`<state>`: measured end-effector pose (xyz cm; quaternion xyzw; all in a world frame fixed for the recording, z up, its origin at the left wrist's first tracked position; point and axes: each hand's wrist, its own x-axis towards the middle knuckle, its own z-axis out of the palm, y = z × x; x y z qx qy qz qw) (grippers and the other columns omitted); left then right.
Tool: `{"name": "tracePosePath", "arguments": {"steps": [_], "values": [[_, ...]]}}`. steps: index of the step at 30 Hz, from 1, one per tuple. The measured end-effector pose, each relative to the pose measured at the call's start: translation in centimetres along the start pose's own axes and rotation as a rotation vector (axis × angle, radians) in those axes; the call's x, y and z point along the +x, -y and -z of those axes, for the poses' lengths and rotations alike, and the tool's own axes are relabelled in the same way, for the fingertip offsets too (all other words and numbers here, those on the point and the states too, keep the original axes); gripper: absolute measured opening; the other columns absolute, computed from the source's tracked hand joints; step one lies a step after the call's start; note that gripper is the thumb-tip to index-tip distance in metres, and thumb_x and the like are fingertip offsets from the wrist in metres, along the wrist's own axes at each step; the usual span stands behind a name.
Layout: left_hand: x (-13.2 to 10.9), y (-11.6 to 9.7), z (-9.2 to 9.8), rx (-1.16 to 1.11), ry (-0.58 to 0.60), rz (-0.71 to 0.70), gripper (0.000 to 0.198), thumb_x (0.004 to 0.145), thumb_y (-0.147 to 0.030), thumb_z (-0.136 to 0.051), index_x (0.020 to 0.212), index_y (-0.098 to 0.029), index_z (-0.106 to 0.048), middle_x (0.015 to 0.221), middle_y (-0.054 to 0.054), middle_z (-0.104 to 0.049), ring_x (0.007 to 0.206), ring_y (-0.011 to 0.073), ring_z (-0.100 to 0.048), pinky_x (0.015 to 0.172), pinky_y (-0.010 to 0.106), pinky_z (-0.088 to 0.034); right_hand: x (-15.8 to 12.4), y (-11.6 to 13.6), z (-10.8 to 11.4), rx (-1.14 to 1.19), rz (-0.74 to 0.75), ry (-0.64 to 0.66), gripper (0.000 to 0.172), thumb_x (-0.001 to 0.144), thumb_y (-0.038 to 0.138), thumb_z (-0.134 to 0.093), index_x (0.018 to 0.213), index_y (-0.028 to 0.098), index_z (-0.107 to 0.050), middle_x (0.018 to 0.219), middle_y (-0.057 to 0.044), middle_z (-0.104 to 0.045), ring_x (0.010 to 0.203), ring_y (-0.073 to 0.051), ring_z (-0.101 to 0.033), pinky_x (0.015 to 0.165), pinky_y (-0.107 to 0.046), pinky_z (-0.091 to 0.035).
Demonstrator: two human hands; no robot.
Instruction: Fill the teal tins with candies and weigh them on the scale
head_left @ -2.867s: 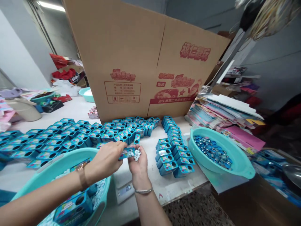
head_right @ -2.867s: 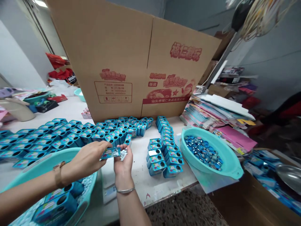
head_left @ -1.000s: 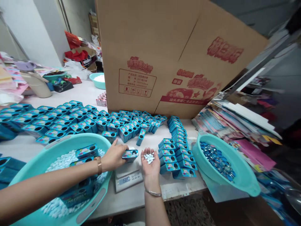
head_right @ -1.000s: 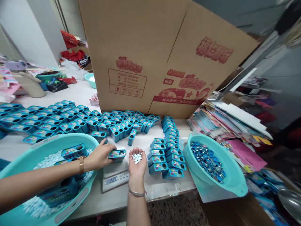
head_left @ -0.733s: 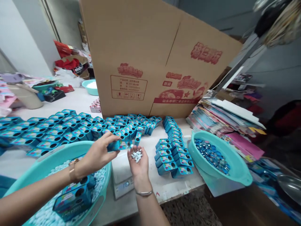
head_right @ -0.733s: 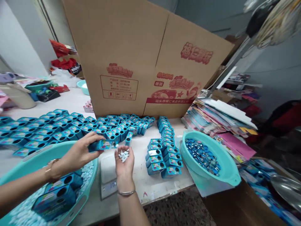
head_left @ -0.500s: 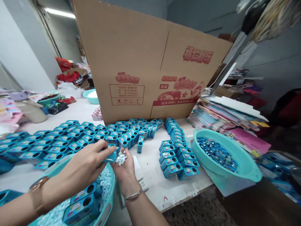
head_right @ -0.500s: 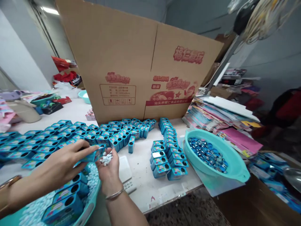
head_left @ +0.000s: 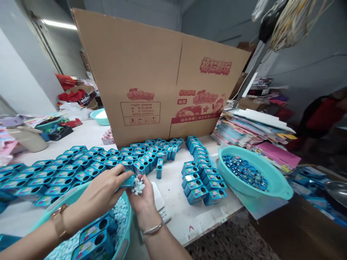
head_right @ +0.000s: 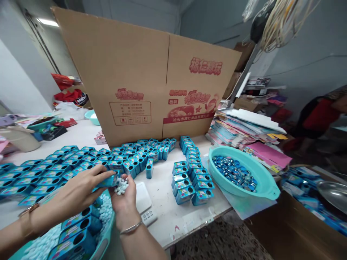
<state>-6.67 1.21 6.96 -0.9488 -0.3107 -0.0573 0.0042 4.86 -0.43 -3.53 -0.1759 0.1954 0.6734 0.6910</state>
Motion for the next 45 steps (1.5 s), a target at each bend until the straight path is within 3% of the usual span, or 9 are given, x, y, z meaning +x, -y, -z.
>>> {"name": "tracePosePath", "arguments": {"steps": [7, 13, 21, 24, 26, 28, 30, 35, 45], "values": [[2.4, -1.1, -4.1, -0.277, -0.18, 0.16, 0.038, 0.079, -0.033, -0.052, 0.116, -0.024, -0.047, 0.114, 0.005, -0.058, 0.103, 0.0233, -0.057, 0.086, 0.032, -0.043, -2.2, 7.2, -0.2, 0.046, 0.235, 0.028, 0.011, 0.084, 0.022, -0.049, 0.074, 0.019, -0.055, 0.069, 0.0, -0.066, 0.072, -0.012, -0.065, 0.071, -0.029, -0.052], [3.8, -3.1, -9.2, -0.442, -0.043, 0.272, 0.032, 0.074, -0.025, -0.054, 0.106, -0.022, -0.048, 0.087, 0.001, -0.064, 0.078, 0.0207, -0.062, 0.066, 0.027, -0.042, -2.4, 11.1, 1.3, -0.006, 0.336, 0.025, 0.01, 0.083, 0.023, -0.049, 0.074, 0.019, -0.053, 0.066, 0.002, -0.062, 0.064, -0.01, -0.062, 0.063, -0.025, -0.051], [2.9, -3.3, -13.3, -0.428, 0.072, 0.284, 0.033, 0.07, -0.021, -0.055, 0.102, -0.019, -0.048, 0.099, 0.007, -0.061, 0.09, 0.0237, -0.061, 0.075, 0.03, -0.044, -1.5, 12.9, 3.0, -0.234, 0.4, 0.141, 0.012, 0.083, 0.027, -0.046, 0.073, 0.02, -0.047, 0.058, 0.007, -0.047, 0.041, -0.004, -0.039, 0.037, -0.015, -0.031], [2.5, -3.0, -13.6, -0.404, 0.098, 0.241, 0.05, 0.071, -0.019, -0.053, 0.119, -0.018, -0.04, 0.119, 0.013, -0.055, 0.106, 0.0266, -0.057, 0.084, 0.034, -0.044, -1.5, 13.0, 2.8, -0.271, 0.393, 0.162, 0.013, 0.083, 0.028, -0.047, 0.073, 0.02, -0.045, 0.058, 0.008, -0.044, 0.04, -0.003, -0.035, 0.035, -0.014, -0.027], [2.3, -2.9, -13.3, -0.399, 0.107, 0.209, 0.073, 0.069, -0.02, -0.057, 0.135, -0.016, -0.024, 0.136, 0.018, -0.042, 0.121, 0.0291, -0.047, 0.092, 0.037, -0.042, -1.5, 12.8, 2.6, -0.287, 0.382, 0.18, 0.014, 0.084, 0.029, -0.047, 0.074, 0.02, -0.044, 0.058, 0.008, -0.043, 0.04, -0.003, -0.034, 0.035, -0.014, -0.026], [2.2, -2.7, -12.6, -0.424, 0.101, 0.194, 0.092, 0.068, -0.028, -0.062, 0.142, -0.015, -0.009, 0.144, 0.02, -0.03, 0.131, 0.031, -0.035, 0.099, 0.039, -0.038, -1.4, 12.4, 2.3, -0.292, 0.368, 0.194, 0.014, 0.084, 0.03, -0.047, 0.074, 0.02, -0.044, 0.058, 0.009, -0.042, 0.039, -0.002, -0.032, 0.034, -0.013, -0.025], [2.1, -2.4, -12.0, -0.469, 0.086, 0.184, 0.099, 0.067, -0.038, -0.066, 0.143, -0.015, -0.006, 0.147, 0.02, -0.025, 0.135, 0.032, -0.028, 0.104, 0.041, -0.034, -1.3, 11.8, 2.1, -0.305, 0.352, 0.204, 0.014, 0.085, 0.029, -0.047, 0.075, 0.02, -0.044, 0.058, 0.009, -0.041, 0.038, -0.002, -0.031, 0.034, -0.013, -0.024], [2.1, -1.9, -11.4, -0.542, 0.04, 0.165, 0.093, 0.068, -0.045, -0.066, 0.142, -0.018, -0.015, 0.146, 0.017, -0.029, 0.135, 0.0313, -0.026, 0.107, 0.043, -0.029, -0.7, 10.5, 1.6, -0.409, 0.37, 0.209, 0.016, 0.085, 0.033, -0.047, 0.075, 0.02, -0.045, 0.058, 0.009, -0.04, 0.038, -0.002, -0.029, 0.033, -0.013, -0.023], [3.0, -1.9, -12.4, -0.546, 0.032, 0.105, 0.089, 0.064, -0.044, -0.071, 0.138, -0.02, -0.025, 0.136, 0.014, -0.042, 0.125, 0.0313, -0.041, 0.098, 0.041, -0.037, 0.5, 9.4, 1.0, -0.43, 0.425, 0.167, 0.018, 0.084, 0.036, -0.048, 0.075, 0.02, -0.045, 0.056, 0.01, -0.038, 0.037, -0.002, -0.028, 0.034, -0.014, -0.022]]}}
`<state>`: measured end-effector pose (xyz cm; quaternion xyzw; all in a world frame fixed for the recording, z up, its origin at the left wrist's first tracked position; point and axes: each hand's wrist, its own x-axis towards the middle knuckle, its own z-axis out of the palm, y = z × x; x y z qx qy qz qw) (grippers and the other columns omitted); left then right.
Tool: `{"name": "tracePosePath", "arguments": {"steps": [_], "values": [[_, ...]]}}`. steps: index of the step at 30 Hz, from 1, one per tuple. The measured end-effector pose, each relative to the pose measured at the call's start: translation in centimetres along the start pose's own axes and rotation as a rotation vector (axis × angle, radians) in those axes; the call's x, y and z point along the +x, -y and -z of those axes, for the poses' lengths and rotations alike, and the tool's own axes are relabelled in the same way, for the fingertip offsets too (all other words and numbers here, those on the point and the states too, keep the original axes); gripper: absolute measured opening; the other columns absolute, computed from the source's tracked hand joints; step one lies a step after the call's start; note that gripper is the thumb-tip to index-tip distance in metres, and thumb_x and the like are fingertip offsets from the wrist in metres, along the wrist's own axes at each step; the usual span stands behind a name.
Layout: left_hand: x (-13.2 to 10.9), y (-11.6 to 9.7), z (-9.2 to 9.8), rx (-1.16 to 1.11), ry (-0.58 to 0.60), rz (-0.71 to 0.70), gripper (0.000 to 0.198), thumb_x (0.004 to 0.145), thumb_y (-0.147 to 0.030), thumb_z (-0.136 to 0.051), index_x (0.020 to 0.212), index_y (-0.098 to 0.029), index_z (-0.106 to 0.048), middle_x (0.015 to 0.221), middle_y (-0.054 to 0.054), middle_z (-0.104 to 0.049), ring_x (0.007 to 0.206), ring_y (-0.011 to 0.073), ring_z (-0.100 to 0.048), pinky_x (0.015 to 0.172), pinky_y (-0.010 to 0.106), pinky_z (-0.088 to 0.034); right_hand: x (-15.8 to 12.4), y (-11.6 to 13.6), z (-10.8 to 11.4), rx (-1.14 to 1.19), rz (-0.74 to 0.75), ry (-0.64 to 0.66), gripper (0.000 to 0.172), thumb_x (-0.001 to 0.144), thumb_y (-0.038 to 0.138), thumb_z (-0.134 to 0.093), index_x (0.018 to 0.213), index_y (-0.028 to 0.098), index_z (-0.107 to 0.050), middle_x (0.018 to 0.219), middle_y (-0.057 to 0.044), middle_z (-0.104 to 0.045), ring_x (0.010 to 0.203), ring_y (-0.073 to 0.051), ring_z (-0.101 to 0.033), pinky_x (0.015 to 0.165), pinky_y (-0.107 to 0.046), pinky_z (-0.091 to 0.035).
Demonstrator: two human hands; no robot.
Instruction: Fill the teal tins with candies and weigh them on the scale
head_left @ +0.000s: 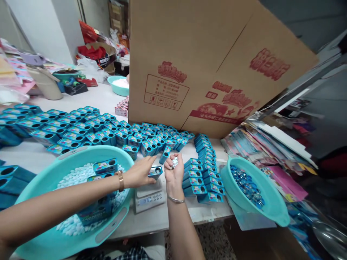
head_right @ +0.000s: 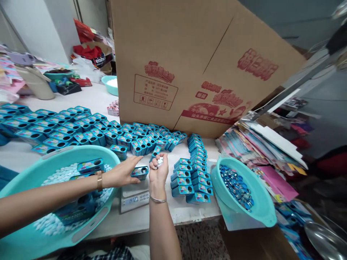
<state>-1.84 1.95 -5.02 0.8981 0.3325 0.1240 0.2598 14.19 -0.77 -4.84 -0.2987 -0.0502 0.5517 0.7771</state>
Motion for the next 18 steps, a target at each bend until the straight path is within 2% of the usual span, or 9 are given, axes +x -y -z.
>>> {"name": "tracePosePath", "arguments": {"steps": [7, 13, 18], "values": [[0.8, -0.1, -0.8, -0.03, 0.019, 0.009, 0.084, 0.064, -0.041, -0.071, 0.135, -0.019, -0.032, 0.134, 0.014, -0.046, 0.122, 0.0308, -0.045, 0.096, 0.04, -0.039, 0.3, -0.6, 0.0, -0.026, 0.024, 0.004, 0.019, 0.084, 0.037, -0.05, 0.077, 0.02, -0.045, 0.056, 0.01, -0.036, 0.039, -0.002, -0.029, 0.036, -0.014, -0.023], [1.9, -0.8, -1.2, -0.117, 0.057, 0.064, 0.069, 0.067, -0.034, -0.065, 0.131, -0.024, -0.044, 0.123, 0.006, -0.058, 0.109, 0.0284, -0.057, 0.088, 0.035, -0.045, 0.4, -1.8, -0.1, -0.095, 0.146, -0.044, 0.023, 0.081, 0.042, -0.053, 0.078, 0.021, -0.046, 0.058, 0.009, -0.041, 0.049, -0.005, -0.042, 0.047, -0.018, -0.038], [2.1, -1.1, -1.3, -0.196, 0.049, 0.045, 0.059, 0.071, -0.032, -0.06, 0.128, -0.024, -0.05, 0.117, 0.005, -0.064, 0.104, 0.0274, -0.06, 0.086, 0.032, -0.046, 0.5, -2.5, 0.0, -0.12, 0.198, -0.025, 0.027, 0.08, 0.046, -0.053, 0.076, 0.02, -0.048, 0.057, 0.008, -0.04, 0.048, -0.006, -0.041, 0.047, -0.02, -0.036]]}}
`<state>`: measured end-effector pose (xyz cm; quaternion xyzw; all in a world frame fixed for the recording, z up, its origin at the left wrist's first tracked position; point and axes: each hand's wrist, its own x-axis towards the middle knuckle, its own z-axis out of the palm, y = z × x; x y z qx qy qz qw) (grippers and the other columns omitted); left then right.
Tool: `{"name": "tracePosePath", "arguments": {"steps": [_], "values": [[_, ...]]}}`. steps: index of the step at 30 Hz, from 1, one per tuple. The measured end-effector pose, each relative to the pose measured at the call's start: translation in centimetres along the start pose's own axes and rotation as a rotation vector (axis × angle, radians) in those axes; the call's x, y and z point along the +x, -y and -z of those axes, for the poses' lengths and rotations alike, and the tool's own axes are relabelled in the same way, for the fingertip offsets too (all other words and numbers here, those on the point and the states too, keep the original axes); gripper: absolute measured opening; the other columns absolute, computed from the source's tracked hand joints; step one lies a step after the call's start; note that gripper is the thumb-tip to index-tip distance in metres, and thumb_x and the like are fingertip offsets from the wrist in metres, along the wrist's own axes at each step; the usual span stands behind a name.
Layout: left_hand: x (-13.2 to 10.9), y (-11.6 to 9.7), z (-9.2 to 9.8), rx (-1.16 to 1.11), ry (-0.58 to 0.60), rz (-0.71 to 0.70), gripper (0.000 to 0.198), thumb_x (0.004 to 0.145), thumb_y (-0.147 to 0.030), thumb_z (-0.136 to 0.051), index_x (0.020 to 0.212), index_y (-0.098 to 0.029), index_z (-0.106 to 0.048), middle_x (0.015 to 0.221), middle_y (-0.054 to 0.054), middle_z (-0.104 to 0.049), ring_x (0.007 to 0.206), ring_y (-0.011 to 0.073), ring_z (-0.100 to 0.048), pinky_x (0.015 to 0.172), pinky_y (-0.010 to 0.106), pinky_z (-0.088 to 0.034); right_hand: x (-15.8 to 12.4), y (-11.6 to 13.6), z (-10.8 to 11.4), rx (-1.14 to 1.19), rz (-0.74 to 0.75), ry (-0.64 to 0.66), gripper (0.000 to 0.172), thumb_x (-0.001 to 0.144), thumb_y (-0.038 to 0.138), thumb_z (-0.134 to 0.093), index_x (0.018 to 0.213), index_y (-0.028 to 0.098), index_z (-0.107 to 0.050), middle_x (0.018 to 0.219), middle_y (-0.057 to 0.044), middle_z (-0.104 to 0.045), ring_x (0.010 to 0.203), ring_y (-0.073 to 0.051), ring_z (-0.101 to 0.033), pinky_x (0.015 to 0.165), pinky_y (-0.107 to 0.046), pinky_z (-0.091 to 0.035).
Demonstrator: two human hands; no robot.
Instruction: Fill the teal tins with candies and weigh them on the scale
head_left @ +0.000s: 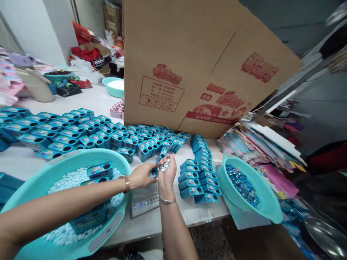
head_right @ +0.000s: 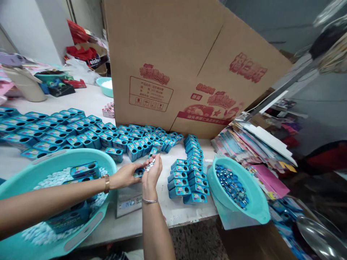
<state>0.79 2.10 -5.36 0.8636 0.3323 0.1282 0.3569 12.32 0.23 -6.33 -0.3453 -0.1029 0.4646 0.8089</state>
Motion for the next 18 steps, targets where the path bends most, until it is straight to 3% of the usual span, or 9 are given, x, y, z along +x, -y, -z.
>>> {"name": "tracePosePath", "arguments": {"steps": [18], "values": [[-0.26, 0.33, 0.0, 0.071, -0.009, -0.002, 0.051, 0.072, -0.031, -0.06, 0.123, -0.024, -0.055, 0.111, 0.005, -0.066, 0.098, 0.0251, -0.063, 0.081, 0.029, -0.047, -0.24, -0.28, 0.25, -0.052, 0.034, -0.01, 0.027, 0.08, 0.046, -0.054, 0.077, 0.02, -0.048, 0.056, 0.009, -0.04, 0.048, -0.007, -0.04, 0.049, -0.021, -0.036]]}}
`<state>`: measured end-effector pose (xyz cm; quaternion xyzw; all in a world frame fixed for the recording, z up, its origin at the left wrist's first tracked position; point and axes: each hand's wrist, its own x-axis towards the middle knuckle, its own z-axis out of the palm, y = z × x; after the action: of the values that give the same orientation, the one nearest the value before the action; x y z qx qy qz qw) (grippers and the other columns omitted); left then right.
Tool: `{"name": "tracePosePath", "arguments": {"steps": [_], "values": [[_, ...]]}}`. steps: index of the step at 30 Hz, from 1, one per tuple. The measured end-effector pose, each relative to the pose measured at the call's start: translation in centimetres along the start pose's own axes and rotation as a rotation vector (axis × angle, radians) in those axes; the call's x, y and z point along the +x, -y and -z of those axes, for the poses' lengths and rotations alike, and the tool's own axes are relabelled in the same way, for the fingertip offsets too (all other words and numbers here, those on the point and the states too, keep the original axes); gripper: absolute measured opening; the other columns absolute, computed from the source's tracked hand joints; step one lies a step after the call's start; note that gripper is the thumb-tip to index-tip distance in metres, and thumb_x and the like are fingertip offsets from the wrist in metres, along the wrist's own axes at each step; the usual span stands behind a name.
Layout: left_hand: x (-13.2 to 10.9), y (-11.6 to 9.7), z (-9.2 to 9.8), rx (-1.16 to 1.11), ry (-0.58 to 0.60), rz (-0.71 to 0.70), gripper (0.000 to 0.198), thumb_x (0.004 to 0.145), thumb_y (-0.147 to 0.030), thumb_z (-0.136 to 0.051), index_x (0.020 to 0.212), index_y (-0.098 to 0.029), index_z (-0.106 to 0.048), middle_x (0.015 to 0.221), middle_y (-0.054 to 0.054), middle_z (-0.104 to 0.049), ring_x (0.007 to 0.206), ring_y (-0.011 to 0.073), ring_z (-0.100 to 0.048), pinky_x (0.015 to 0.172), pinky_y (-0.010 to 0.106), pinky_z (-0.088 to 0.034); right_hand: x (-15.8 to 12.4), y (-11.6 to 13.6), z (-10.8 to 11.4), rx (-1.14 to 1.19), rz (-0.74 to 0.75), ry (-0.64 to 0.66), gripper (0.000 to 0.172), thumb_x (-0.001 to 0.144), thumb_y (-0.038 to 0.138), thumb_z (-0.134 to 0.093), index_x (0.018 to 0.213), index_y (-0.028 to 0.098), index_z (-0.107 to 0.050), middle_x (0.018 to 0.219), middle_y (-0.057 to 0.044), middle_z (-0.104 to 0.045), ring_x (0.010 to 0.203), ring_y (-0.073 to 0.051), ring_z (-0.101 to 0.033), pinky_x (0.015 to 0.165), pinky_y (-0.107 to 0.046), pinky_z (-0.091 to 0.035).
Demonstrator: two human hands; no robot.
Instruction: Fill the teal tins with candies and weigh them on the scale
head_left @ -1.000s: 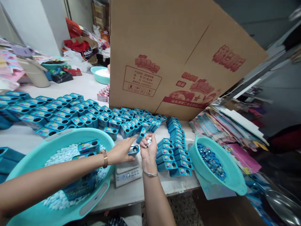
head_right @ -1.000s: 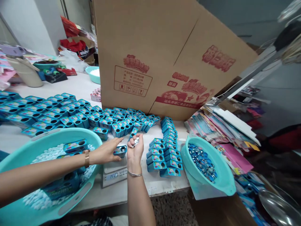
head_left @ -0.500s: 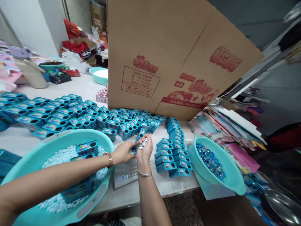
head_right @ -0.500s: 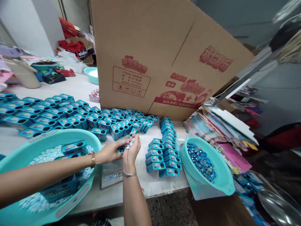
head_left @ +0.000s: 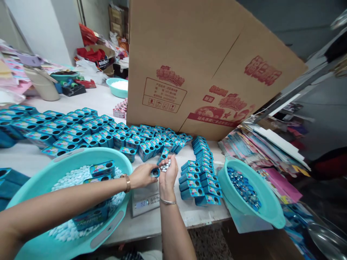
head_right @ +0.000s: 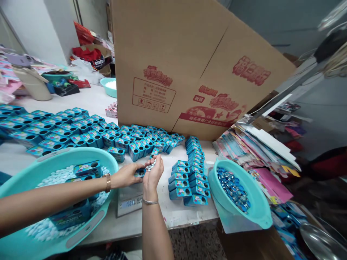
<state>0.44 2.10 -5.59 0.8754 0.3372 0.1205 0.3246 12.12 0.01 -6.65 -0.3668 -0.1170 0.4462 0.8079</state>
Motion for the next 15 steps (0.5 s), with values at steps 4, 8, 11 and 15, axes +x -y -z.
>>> {"name": "tracePosePath", "arguments": {"steps": [4, 8, 11, 15], "values": [[0.04, 0.23, -0.21, 0.008, -0.007, -0.023, 0.052, 0.073, -0.031, -0.06, 0.124, -0.024, -0.054, 0.11, 0.005, -0.066, 0.098, 0.0254, -0.062, 0.08, 0.029, -0.047, 0.03, 0.03, -0.16, -0.016, -0.005, -0.018, 0.027, 0.08, 0.046, -0.054, 0.076, 0.02, -0.048, 0.055, 0.009, -0.038, 0.046, -0.006, -0.037, 0.047, -0.02, -0.034], [0.08, 0.32, -0.27, 0.021, -0.002, -0.002, 0.049, 0.072, -0.032, -0.06, 0.12, -0.025, -0.056, 0.106, 0.004, -0.067, 0.093, 0.024, -0.063, 0.077, 0.028, -0.047, 0.08, -0.05, -0.09, -0.025, 0.013, 0.006, 0.027, 0.08, 0.046, -0.053, 0.076, 0.02, -0.048, 0.055, 0.009, -0.038, 0.047, -0.006, -0.037, 0.048, -0.021, -0.036], [0.11, 0.33, -0.25, 0.048, 0.003, 0.024, 0.044, 0.071, -0.032, -0.06, 0.114, -0.024, -0.059, 0.101, 0.003, -0.068, 0.09, 0.0235, -0.063, 0.074, 0.027, -0.045, 0.07, -0.13, 0.14, -0.016, 0.028, 0.003, 0.026, 0.08, 0.045, -0.054, 0.075, 0.02, -0.048, 0.055, 0.009, -0.036, 0.047, -0.006, -0.037, 0.054, -0.023, -0.041], [0.1, 0.26, -0.18, 0.062, 0.004, 0.042, 0.044, 0.07, -0.033, -0.06, 0.113, -0.024, -0.06, 0.096, 0.003, -0.069, 0.086, 0.0234, -0.064, 0.069, 0.027, -0.044, -0.01, -0.15, 0.33, -0.022, 0.044, 0.004, 0.026, 0.08, 0.045, -0.054, 0.075, 0.02, -0.049, 0.055, 0.009, -0.037, 0.049, -0.007, -0.039, 0.058, -0.025, -0.044]]}}
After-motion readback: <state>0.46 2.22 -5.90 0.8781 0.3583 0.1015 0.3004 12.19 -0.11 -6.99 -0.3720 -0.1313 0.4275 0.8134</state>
